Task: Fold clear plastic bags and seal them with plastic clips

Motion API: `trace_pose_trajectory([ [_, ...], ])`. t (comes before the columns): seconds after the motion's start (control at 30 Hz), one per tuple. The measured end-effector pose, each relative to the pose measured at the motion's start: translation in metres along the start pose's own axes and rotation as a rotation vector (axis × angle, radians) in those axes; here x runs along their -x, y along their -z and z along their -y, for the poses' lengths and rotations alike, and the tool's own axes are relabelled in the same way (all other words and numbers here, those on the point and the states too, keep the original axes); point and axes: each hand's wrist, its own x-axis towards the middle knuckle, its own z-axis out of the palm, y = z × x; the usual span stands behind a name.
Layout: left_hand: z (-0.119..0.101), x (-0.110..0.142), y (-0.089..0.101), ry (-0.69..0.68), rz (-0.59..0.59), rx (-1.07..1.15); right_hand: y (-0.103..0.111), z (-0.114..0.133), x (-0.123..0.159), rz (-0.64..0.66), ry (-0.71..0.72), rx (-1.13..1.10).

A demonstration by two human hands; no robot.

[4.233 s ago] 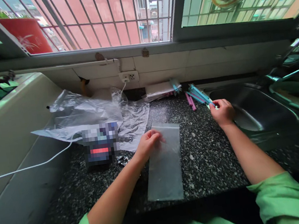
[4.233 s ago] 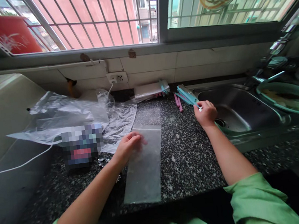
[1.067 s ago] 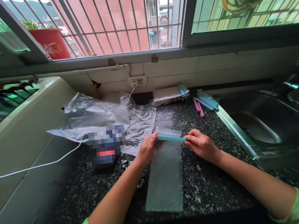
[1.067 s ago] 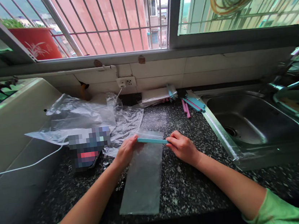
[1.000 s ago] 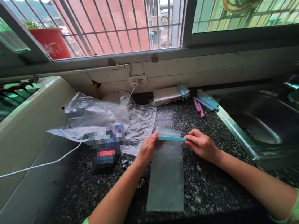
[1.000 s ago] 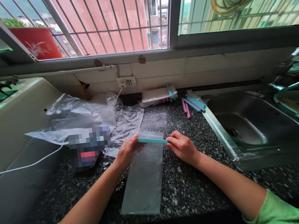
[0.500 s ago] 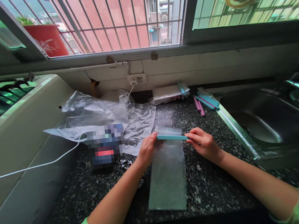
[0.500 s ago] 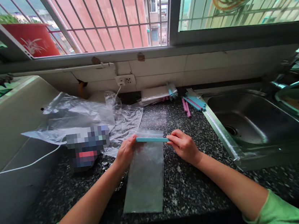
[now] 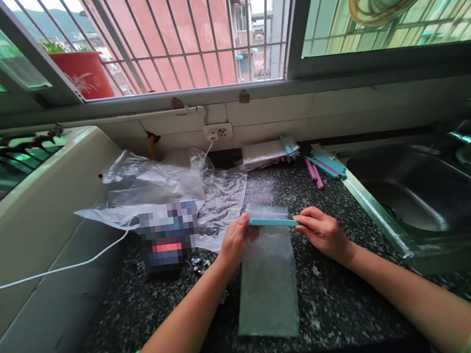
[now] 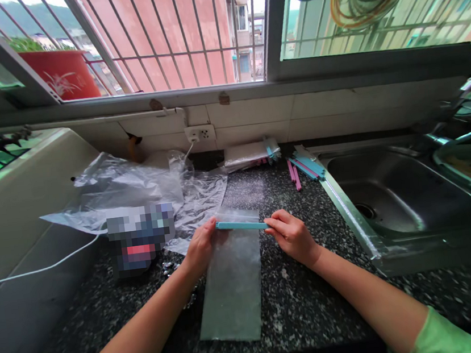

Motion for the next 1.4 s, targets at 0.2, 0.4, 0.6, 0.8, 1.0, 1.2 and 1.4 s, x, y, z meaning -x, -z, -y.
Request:
trace_pose_trajectory([
  [0.2,0.002,-0.001,0.000,0.009,-0.005,0.013,0.000,0.000,0.000,-0.003,0.001,0.005],
  [0.4,0.005,-0.003,0.001,0.036,-0.047,0.003,0.000,-0.001,0.000,-0.011,-0.018,-0.026],
  [0.6,0.008,-0.005,0.002,0.091,-0.071,-0.001,0.000,-0.003,0.001,-0.043,-0.066,-0.077],
  [0.8,0.005,-0.007,0.002,0.083,-0.120,-0.054,0.001,-0.004,-0.002,-0.041,-0.143,-0.149],
  [1.0,0.014,-0.010,0.008,0.077,-0.137,-0.058,0.002,-0.006,-0.003,-0.102,-0.139,-0.151],
  [1.2,0.014,-0.010,0.011,0.049,-0.173,-0.054,0.005,-0.003,-0.003,-0.140,-0.139,-0.136],
  [1.4,0.008,-0.008,0.009,0.069,-0.157,0.017,0.004,-0.005,0.003,-0.185,-0.231,-0.230],
])
